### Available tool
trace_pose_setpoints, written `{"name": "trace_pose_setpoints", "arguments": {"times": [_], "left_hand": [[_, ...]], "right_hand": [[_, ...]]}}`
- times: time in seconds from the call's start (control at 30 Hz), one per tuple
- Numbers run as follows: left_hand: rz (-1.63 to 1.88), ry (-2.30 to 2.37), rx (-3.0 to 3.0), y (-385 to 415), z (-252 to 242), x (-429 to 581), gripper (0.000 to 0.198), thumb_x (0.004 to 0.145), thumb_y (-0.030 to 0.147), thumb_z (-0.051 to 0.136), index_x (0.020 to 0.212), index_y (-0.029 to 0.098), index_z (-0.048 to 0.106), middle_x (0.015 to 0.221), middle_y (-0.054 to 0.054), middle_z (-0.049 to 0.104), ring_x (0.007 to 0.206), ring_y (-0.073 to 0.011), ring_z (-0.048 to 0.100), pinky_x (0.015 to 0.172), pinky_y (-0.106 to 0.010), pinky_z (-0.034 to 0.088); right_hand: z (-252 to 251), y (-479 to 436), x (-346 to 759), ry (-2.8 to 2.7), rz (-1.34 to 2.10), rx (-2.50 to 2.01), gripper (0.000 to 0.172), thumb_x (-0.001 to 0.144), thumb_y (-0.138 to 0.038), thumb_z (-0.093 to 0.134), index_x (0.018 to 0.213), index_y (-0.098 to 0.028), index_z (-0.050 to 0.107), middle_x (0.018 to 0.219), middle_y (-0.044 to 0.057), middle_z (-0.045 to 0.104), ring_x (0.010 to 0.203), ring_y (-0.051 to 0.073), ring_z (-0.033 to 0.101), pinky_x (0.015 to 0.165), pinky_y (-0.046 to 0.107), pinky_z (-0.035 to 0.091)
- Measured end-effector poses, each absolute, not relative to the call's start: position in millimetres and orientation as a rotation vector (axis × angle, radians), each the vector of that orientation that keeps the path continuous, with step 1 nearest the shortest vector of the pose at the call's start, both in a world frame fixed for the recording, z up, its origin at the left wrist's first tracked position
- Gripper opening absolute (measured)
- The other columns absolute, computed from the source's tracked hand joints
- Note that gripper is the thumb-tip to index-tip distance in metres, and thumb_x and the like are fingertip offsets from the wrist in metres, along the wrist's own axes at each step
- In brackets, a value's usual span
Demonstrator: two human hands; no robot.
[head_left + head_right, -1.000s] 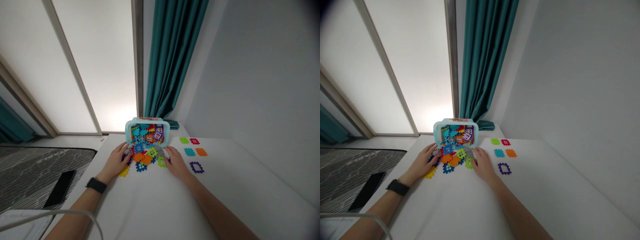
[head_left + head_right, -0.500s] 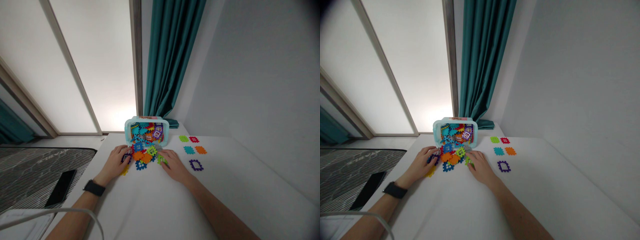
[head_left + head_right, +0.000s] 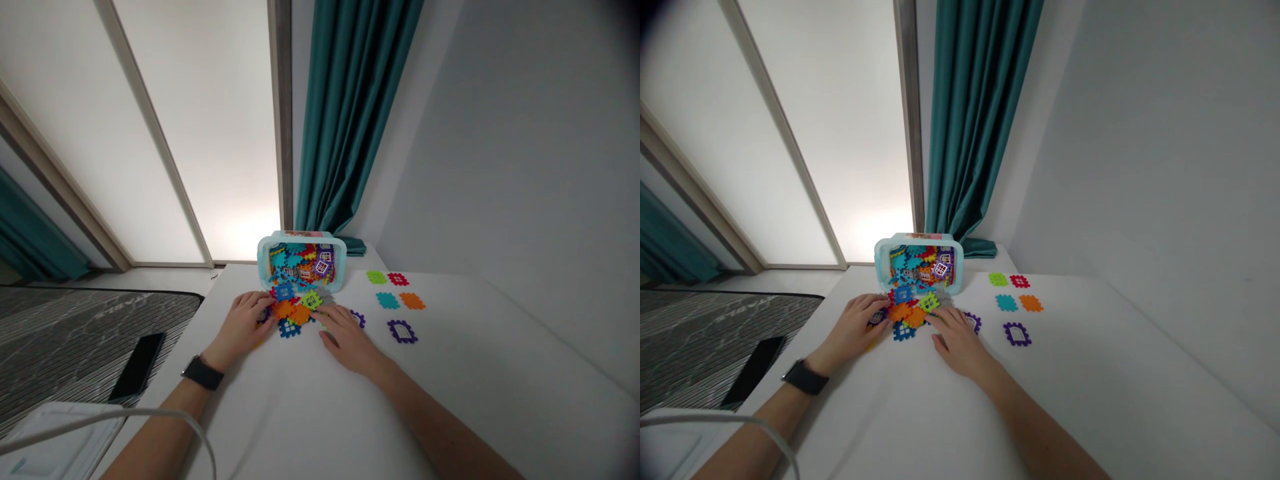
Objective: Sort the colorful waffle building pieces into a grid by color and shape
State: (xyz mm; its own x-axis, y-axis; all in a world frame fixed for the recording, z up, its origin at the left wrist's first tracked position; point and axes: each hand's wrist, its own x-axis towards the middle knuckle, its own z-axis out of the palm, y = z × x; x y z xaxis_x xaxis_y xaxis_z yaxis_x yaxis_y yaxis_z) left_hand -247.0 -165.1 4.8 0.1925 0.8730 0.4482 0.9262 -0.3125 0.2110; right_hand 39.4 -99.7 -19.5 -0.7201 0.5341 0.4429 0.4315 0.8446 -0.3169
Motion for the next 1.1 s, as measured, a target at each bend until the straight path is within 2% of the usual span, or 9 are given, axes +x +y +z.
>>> {"name": "trace_pose_setpoints", "arguments": {"times": [0.13, 0.4, 0.7, 0.83, 1.0, 1.1], "left_hand": [[-0.735, -1.756, -2.419, -165, -3, -233, 0.028, 0.090, 0.029, 0.060, 0.117, 0.024, 0.064, 0.127, -0.008, 0.067, 0.121, -0.0270, 0.058, 0.105, -0.048, 0.044], [-0.733, -1.793, -2.463, -165, -4, -228, 0.008, 0.092, 0.028, 0.057, 0.095, 0.024, 0.064, 0.106, -0.004, 0.072, 0.107, -0.0246, 0.062, 0.100, -0.045, 0.044], [-0.881, -1.851, -2.434, -163, -2, -227, 0.023, 0.101, 0.031, 0.042, 0.096, 0.022, 0.063, 0.100, -0.006, 0.072, 0.097, -0.0225, 0.065, 0.097, -0.043, 0.046], [-0.908, -1.872, -2.429, -161, -3, -228, 0.021, 0.099, 0.029, 0.045, 0.091, 0.022, 0.062, 0.096, -0.005, 0.071, 0.096, -0.0225, 0.065, 0.100, -0.045, 0.045], [-1.222, -1.793, -2.513, -164, 4, -224, 0.018, 0.097, 0.028, 0.048, 0.089, 0.021, 0.062, 0.115, -0.009, 0.065, 0.111, -0.0227, 0.061, 0.100, -0.042, 0.047], [-1.507, -1.752, -2.583, -168, 11, -215, 0.018, 0.097, 0.031, 0.049, 0.087, 0.020, 0.060, 0.117, -0.011, 0.061, 0.111, -0.0222, 0.059, 0.098, -0.039, 0.047]], "right_hand": [[-20, -99, 39, -2.480, 0.280, -0.709, 0.049, 0.090, -0.012, 0.052, 0.137, -0.025, 0.055, 0.131, 0.011, 0.061, 0.125, 0.027, 0.054, 0.107, 0.051, 0.046], [-21, -100, 40, -2.507, 0.284, -0.688, 0.046, 0.091, -0.012, 0.051, 0.135, -0.023, 0.055, 0.129, 0.011, 0.062, 0.122, 0.028, 0.055, 0.105, 0.051, 0.048], [-16, -102, 40, -2.514, 0.286, -0.696, 0.043, 0.092, -0.011, 0.049, 0.133, -0.022, 0.055, 0.129, 0.011, 0.061, 0.121, 0.028, 0.055, 0.106, 0.051, 0.047], [-15, -103, 39, -2.515, 0.270, -0.700, 0.042, 0.092, -0.011, 0.048, 0.132, -0.022, 0.056, 0.129, 0.011, 0.062, 0.121, 0.028, 0.056, 0.105, 0.051, 0.048], [-13, -106, 38, -2.492, 0.243, -0.683, 0.042, 0.092, -0.011, 0.049, 0.132, -0.022, 0.057, 0.129, 0.012, 0.062, 0.121, 0.028, 0.057, 0.105, 0.051, 0.048], [-11, -108, 34, -2.440, 0.217, -0.661, 0.043, 0.093, -0.013, 0.050, 0.135, -0.023, 0.054, 0.131, 0.012, 0.061, 0.122, 0.028, 0.057, 0.104, 0.051, 0.050]]}}
